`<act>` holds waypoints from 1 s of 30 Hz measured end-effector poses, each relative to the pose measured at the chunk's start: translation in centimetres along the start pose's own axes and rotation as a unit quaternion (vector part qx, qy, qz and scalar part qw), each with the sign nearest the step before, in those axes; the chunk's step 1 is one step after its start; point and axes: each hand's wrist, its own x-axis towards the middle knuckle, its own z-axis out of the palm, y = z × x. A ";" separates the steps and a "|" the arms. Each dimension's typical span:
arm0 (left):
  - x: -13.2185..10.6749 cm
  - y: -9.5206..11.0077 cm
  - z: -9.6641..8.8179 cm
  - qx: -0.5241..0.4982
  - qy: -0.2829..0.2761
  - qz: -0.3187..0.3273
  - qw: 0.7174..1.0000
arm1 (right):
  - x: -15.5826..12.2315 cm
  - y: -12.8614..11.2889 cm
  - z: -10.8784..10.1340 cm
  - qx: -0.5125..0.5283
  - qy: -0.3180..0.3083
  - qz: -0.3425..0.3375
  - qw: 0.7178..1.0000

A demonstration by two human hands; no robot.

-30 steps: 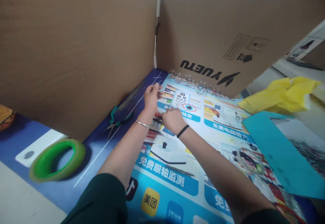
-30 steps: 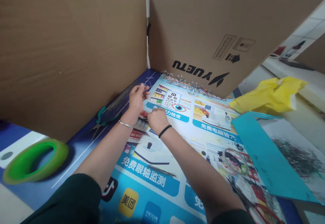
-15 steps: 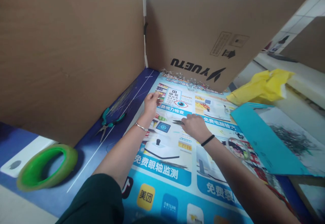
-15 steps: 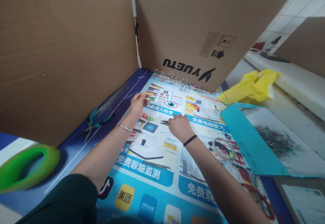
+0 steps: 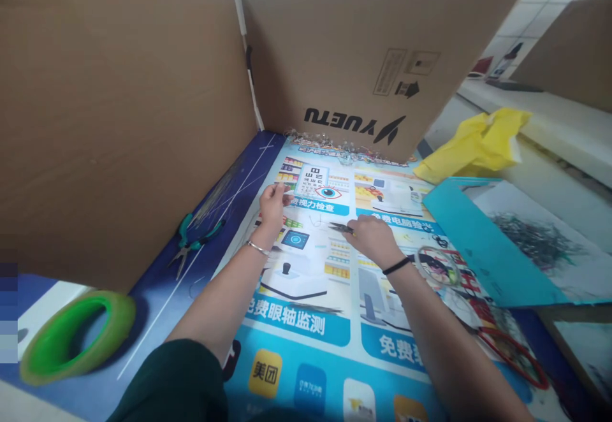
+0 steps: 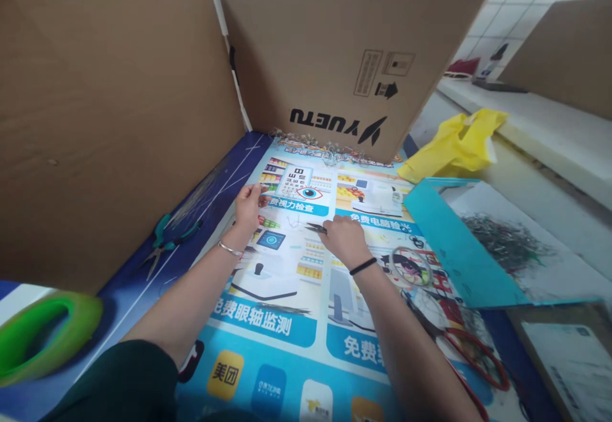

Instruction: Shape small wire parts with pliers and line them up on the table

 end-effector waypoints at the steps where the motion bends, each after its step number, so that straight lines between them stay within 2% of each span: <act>1: -0.1 -0.2 0.3 0.002 -0.004 0.003 1.000 | 0.1 0.0 -0.1 0.003 0.001 -0.001 1.000; 7: -1.3 -1.4 3.6 0.007 -0.062 0.008 0.998 | 0.3 -0.1 -0.4 0.017 0.001 0.004 1.000; 10: -1.6 -1.5 5.2 -0.024 -0.058 -0.008 0.998 | 0.2 0.1 -0.3 0.025 0.003 0.005 1.000; 12: -1.5 -1.3 5.5 -0.035 -0.060 -0.004 0.998 | 0.1 0.3 -0.3 0.029 0.005 0.006 1.000; 14: -1.4 -1.0 5.1 -0.032 -0.058 0.000 0.998 | 0.2 0.3 -0.3 0.028 0.011 -0.003 1.000; 22: -1.4 -0.5 0.9 -0.014 0.003 0.021 1.000 | 1.0 -0.4 0.5 -0.003 0.069 -0.086 0.994; 30: -0.4 -0.9 0.5 -0.013 0.005 0.028 1.000 | 1.5 -0.4 0.7 -0.020 0.082 -0.102 0.991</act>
